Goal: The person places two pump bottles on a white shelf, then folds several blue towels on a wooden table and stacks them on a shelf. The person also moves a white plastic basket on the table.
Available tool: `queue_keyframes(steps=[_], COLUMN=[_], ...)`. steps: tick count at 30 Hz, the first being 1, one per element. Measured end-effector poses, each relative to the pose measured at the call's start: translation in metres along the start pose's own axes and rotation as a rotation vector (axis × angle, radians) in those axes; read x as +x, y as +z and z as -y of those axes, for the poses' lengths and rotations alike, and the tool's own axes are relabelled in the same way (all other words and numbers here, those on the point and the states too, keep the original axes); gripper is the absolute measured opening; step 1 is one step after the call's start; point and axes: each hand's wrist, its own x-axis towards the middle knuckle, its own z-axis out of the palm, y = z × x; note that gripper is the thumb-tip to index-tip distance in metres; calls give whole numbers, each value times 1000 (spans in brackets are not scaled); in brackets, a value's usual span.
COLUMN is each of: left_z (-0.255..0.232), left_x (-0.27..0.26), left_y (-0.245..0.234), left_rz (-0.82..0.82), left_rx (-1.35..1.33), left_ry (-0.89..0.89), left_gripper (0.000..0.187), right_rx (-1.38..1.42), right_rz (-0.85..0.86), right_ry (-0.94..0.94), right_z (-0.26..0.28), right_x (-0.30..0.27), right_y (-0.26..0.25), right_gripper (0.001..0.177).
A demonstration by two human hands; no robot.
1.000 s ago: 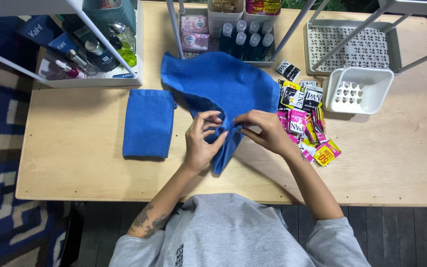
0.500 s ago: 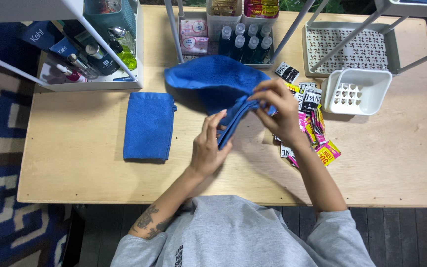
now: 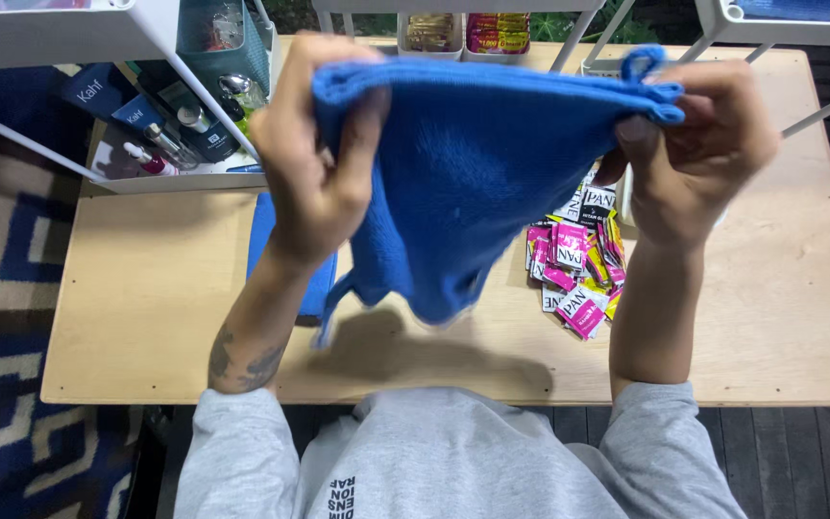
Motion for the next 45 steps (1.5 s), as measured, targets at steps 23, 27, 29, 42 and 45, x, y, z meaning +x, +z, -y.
queue_keyframes(steps=[23,27,29,42,45], left_z=[39,36,44,198,212], left_x=[-103,-178,-200,-155,-162], left_y=[-19,0,-2,168,205], left_rz=[633,914,1038,561,523], left_rx=[-327,-344,-396,529,671], left_ry=[-255,-691,-727,-465,-322], left_gripper=[29,23,21,41,45], right_rx=[-259,-71,-78,-643,-754], right_rz=[536,864,1015,883,702], right_ry=[583,830,965,920,921], right_z=[8,0,3,-22,-26], right_x=[-122,-190,-208,-219,-238], right_y=[-47,-13,-2,38,49], right_gripper=[30,21,20,39,41])
